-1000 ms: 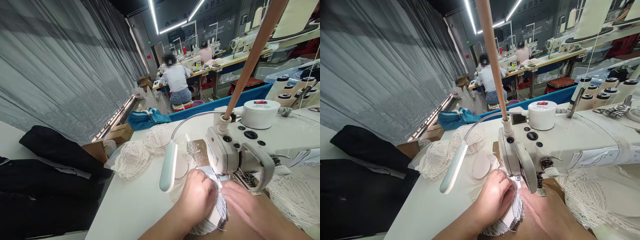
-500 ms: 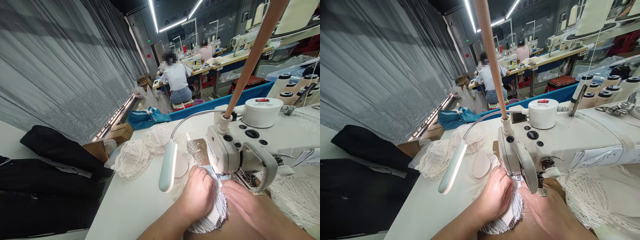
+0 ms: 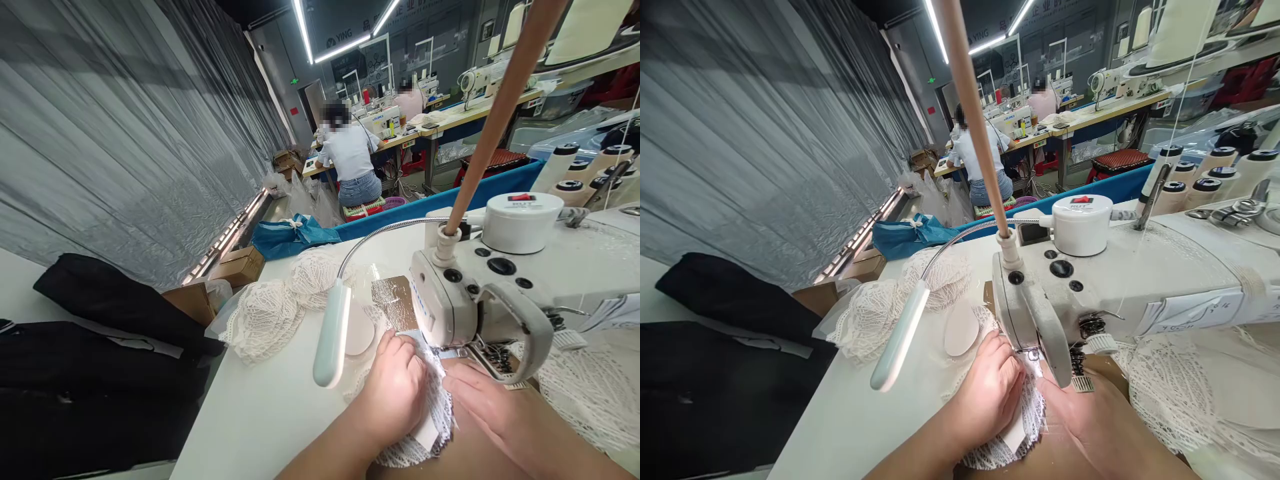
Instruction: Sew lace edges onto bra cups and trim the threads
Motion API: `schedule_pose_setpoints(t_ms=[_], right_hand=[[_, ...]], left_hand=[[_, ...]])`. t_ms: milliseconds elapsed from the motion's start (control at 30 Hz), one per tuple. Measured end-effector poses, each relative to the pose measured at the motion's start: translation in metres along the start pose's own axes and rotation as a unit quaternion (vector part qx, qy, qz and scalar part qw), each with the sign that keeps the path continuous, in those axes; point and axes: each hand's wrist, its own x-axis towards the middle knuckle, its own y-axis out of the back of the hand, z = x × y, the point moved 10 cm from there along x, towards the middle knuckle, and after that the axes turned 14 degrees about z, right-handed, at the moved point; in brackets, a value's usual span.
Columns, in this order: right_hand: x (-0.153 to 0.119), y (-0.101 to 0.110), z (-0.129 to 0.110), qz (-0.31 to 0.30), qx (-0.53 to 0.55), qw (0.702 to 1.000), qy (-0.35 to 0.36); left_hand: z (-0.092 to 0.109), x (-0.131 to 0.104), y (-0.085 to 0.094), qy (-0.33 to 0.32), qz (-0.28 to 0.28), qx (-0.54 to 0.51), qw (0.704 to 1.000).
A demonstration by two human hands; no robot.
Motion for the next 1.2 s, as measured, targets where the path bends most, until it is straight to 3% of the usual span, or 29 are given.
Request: schedule_pose_setpoints(t_ms=[333, 700, 1200], right_hand=[[0.007, 0.015, -0.013, 0.039, -0.018, 0.998, 0.055], [0.006, 0.011, -0.012, 0.017, -0.028, 0.998, 0.049], [-0.007, -0.003, 0.002, 0.010, -0.119, 0.992, 0.047]], left_hand=[[0.000, -0.001, 0.000, 0.011, 0.002, 0.003, 1.000], [0.001, 0.003, 0.001, 0.037, 0.001, -0.011, 0.999], [-0.015, 0.001, -0.003, 0.074, 0.024, 0.033, 0.996]])
